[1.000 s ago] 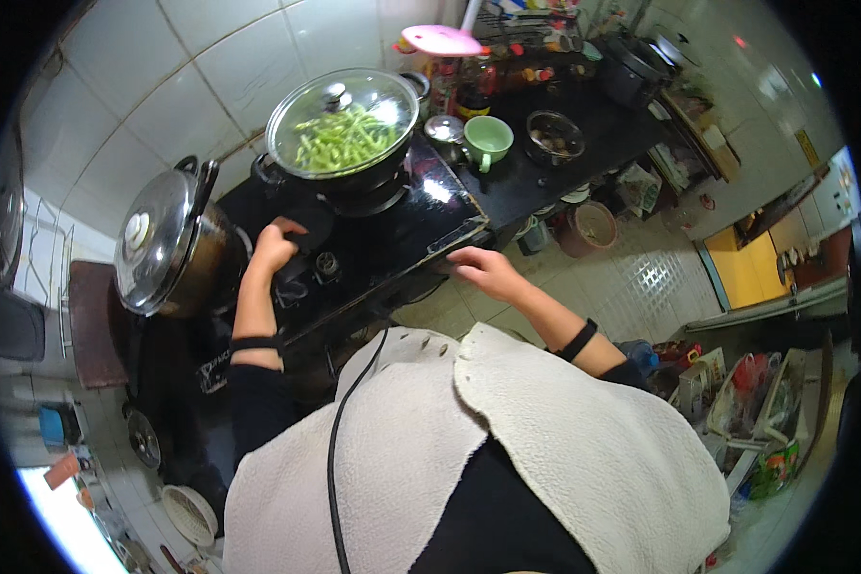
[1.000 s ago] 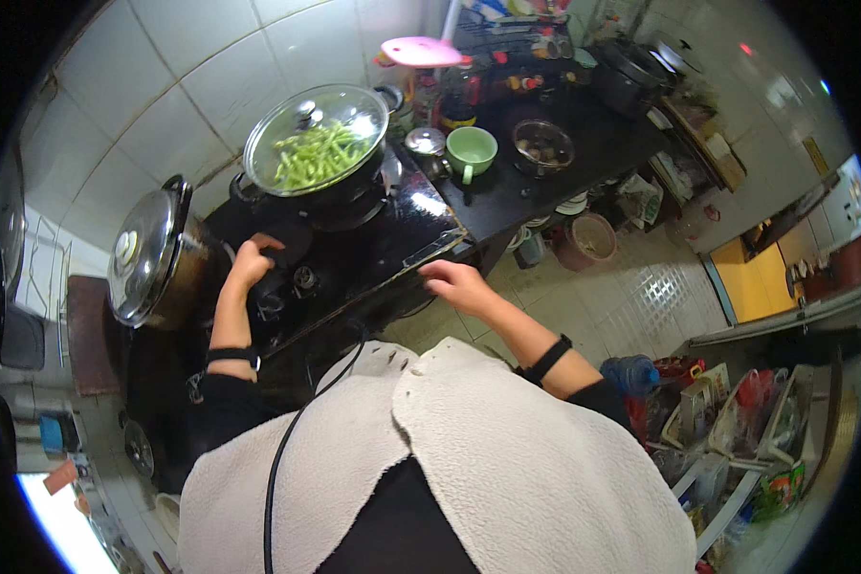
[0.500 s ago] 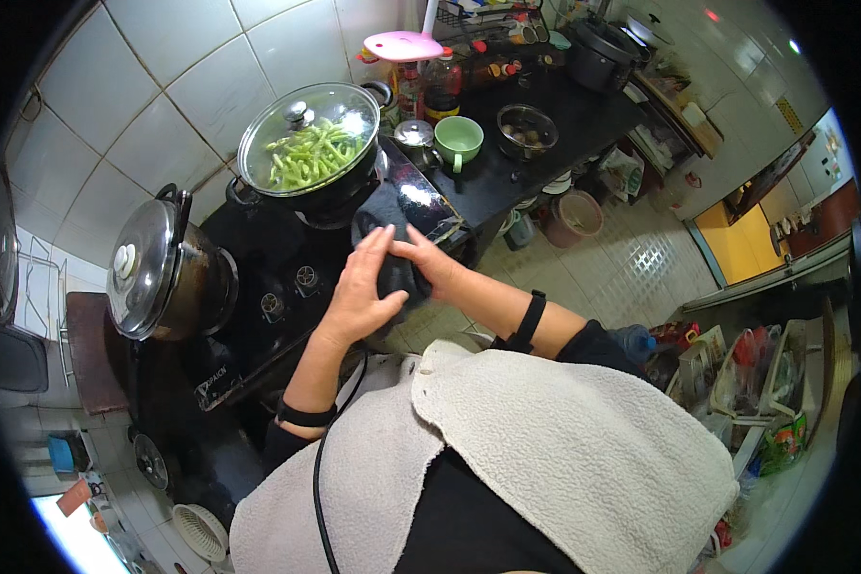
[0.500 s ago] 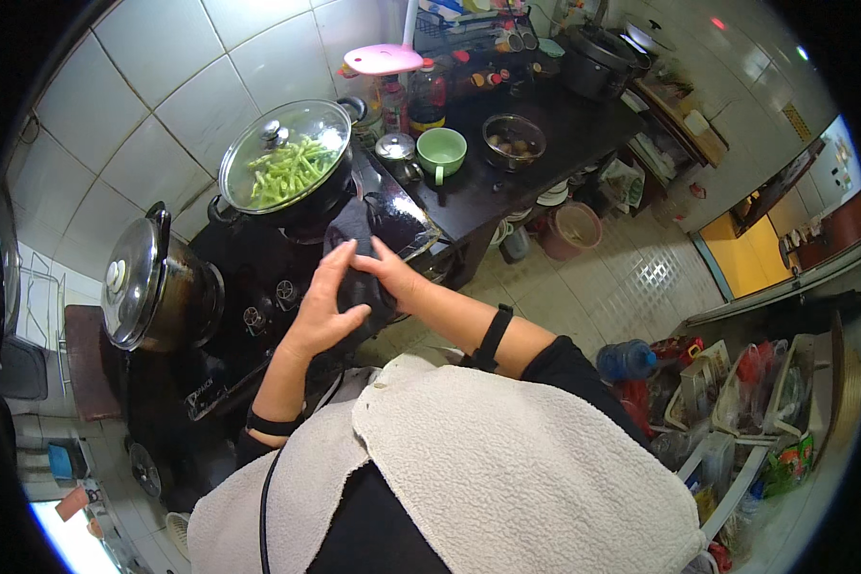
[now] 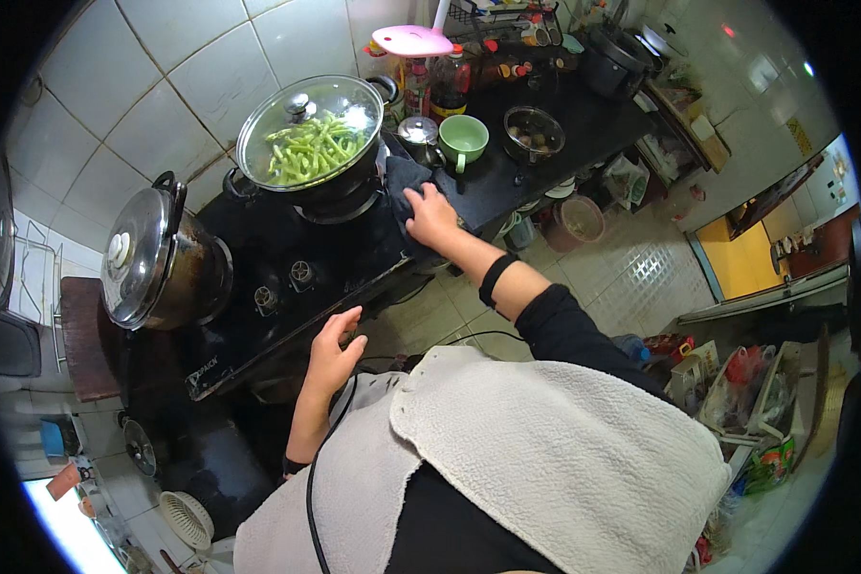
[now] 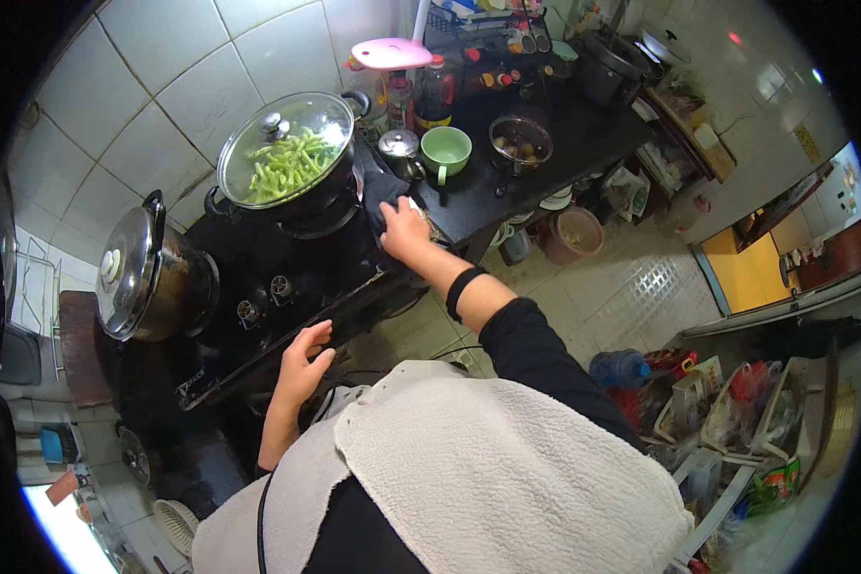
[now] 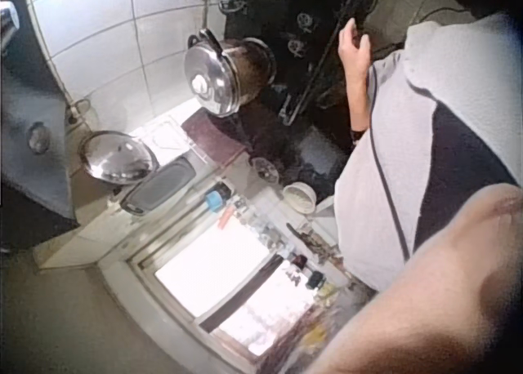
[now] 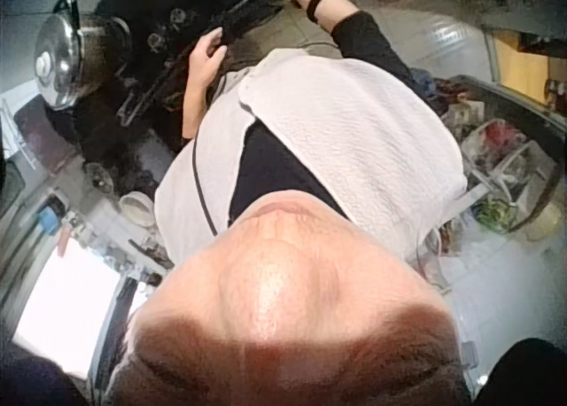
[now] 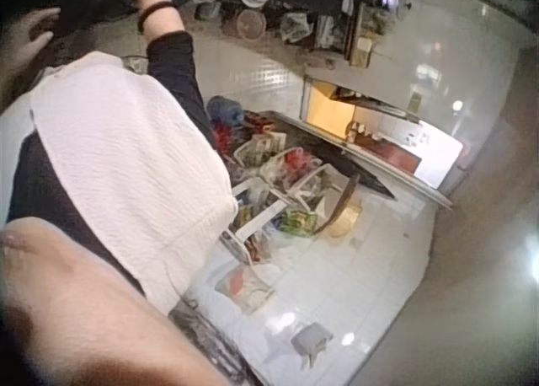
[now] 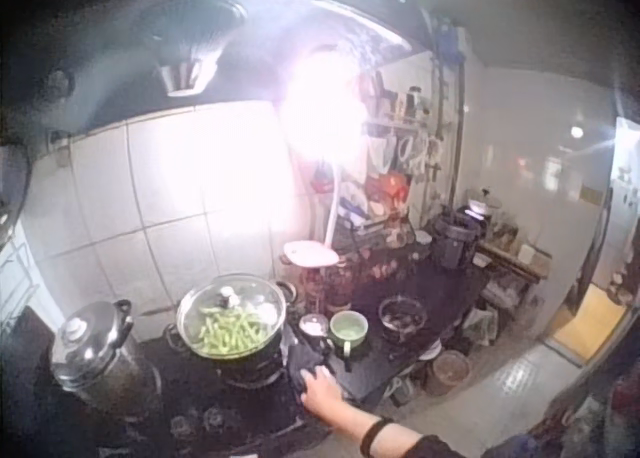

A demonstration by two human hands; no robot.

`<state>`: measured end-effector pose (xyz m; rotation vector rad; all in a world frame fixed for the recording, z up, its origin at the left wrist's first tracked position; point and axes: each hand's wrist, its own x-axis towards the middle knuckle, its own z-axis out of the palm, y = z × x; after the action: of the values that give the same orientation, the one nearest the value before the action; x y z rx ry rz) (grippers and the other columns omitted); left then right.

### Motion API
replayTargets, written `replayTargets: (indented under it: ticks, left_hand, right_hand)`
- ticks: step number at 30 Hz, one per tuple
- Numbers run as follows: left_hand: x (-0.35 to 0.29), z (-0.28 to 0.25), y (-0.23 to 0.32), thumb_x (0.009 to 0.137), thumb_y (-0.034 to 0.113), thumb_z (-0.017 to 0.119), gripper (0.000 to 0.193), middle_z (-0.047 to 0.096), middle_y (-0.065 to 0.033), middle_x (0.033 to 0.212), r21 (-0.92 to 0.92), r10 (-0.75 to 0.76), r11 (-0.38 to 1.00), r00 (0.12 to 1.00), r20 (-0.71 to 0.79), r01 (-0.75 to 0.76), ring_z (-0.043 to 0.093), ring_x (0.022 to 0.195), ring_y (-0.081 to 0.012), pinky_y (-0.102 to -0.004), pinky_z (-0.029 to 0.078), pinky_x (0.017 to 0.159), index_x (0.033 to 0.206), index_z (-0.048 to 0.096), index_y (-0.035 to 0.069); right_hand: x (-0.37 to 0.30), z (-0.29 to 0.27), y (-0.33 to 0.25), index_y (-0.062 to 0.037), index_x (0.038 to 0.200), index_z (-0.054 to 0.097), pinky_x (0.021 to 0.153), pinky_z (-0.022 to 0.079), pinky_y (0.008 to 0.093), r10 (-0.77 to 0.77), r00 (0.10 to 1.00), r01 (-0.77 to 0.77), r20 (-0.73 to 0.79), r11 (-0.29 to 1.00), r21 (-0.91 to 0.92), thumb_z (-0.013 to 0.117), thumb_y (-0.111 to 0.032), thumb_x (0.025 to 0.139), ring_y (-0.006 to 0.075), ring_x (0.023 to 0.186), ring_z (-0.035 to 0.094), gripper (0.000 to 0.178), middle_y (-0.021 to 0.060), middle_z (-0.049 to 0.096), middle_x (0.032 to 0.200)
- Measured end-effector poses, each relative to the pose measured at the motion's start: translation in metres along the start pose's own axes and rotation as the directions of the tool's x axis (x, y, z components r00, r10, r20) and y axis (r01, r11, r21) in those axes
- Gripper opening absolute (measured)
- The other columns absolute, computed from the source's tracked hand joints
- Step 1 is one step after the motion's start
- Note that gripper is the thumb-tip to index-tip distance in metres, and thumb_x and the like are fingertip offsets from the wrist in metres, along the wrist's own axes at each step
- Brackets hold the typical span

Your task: The person adds green beans from a colander into a pot of boiling water on the stove and covers it. They then stir a second pot containing a yellow liquid and cover it. The person wipes the stovetop and counter with a cloth, then checks the green beans with a ladle before covering the pot again.

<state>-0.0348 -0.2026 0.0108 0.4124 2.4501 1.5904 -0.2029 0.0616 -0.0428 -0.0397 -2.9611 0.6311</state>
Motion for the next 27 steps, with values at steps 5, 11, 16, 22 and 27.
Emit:
replayTargets:
  ticks: [5, 11, 16, 22, 27]
  left_hand:
    - [-0.006, 0.007, -0.017, 0.080, -0.001, 0.061, 0.047, 0.060, -0.0094, 0.116, -0.074, -0.114, 0.991, 0.993, -0.024, 0.112, 0.060, 0.102, -0.0186, -0.0309, 0.049, 0.088, 0.127, 0.054, 0.003]
    - [-0.006, 0.026, -0.040, 0.083, 0.006, 0.066, 0.062, 0.048, -0.0154, 0.127, -0.344, -0.338, 0.902, 0.923, -0.183, 0.261, 0.061, 0.091, -0.0163, -0.0293, 0.051, 0.080, 0.139, 0.040, 0.006]
    - [-0.015, 0.042, -0.044, 0.085, 0.009, 0.067, 0.065, 0.045, -0.0180, 0.130, -0.220, -0.262, 0.959, 0.842, -0.471, 0.176, 0.061, 0.088, -0.0146, -0.0278, 0.053, 0.068, 0.142, 0.036, 0.009]
    - [-0.039, 0.033, -0.048, 0.088, 0.020, 0.065, 0.062, 0.048, -0.0179, 0.126, -0.520, -0.431, 0.846, 0.724, -0.538, 0.118, 0.059, 0.078, -0.0127, -0.0261, 0.051, 0.064, 0.141, 0.037, 0.005]
    - [-0.081, -0.003, -0.064, 0.089, 0.018, 0.063, 0.054, 0.048, -0.0164, 0.127, -0.506, -0.401, 0.861, 0.686, -0.608, 0.055, 0.059, 0.079, -0.0119, -0.0252, 0.051, 0.064, 0.137, 0.042, 0.005]
  right_hand:
    - [-0.043, 0.004, -0.030, -0.0138, 0.121, 0.056, 0.079, 0.052, 0.0472, -0.181, 0.983, 0.181, 0.033, 0.983, 0.025, 0.073, -0.018, 0.069, 0.0384, 0.094, 0.060, 0.054, 0.0185, 0.049, 0.114]
    - [-0.081, 0.010, -0.079, -0.0105, 0.117, 0.059, 0.072, 0.053, 0.0446, -0.498, 0.853, 0.472, 0.158, 0.864, 0.174, 0.074, -0.014, 0.064, 0.0369, 0.086, 0.062, 0.055, 0.0192, 0.050, 0.108]
    - [-0.086, 0.019, -0.096, -0.0071, 0.117, 0.060, 0.074, 0.054, 0.0432, -0.635, 0.742, 0.562, 0.217, 0.764, 0.315, 0.073, -0.013, 0.063, 0.0382, 0.086, 0.063, 0.055, 0.0195, 0.051, 0.111]
    - [-0.098, 0.041, -0.133, -0.0062, 0.121, 0.059, 0.078, 0.052, 0.0421, -0.651, 0.707, 0.479, 0.275, 0.728, 0.491, 0.070, -0.018, 0.068, 0.0387, 0.091, 0.061, 0.055, 0.0178, 0.053, 0.113]
    - [-0.115, 0.067, -0.184, -0.0050, 0.123, 0.059, 0.085, 0.049, 0.0405, -0.717, 0.625, 0.447, 0.309, 0.654, 0.610, 0.069, -0.019, 0.070, 0.0373, 0.100, 0.058, 0.056, 0.0195, 0.055, 0.112]
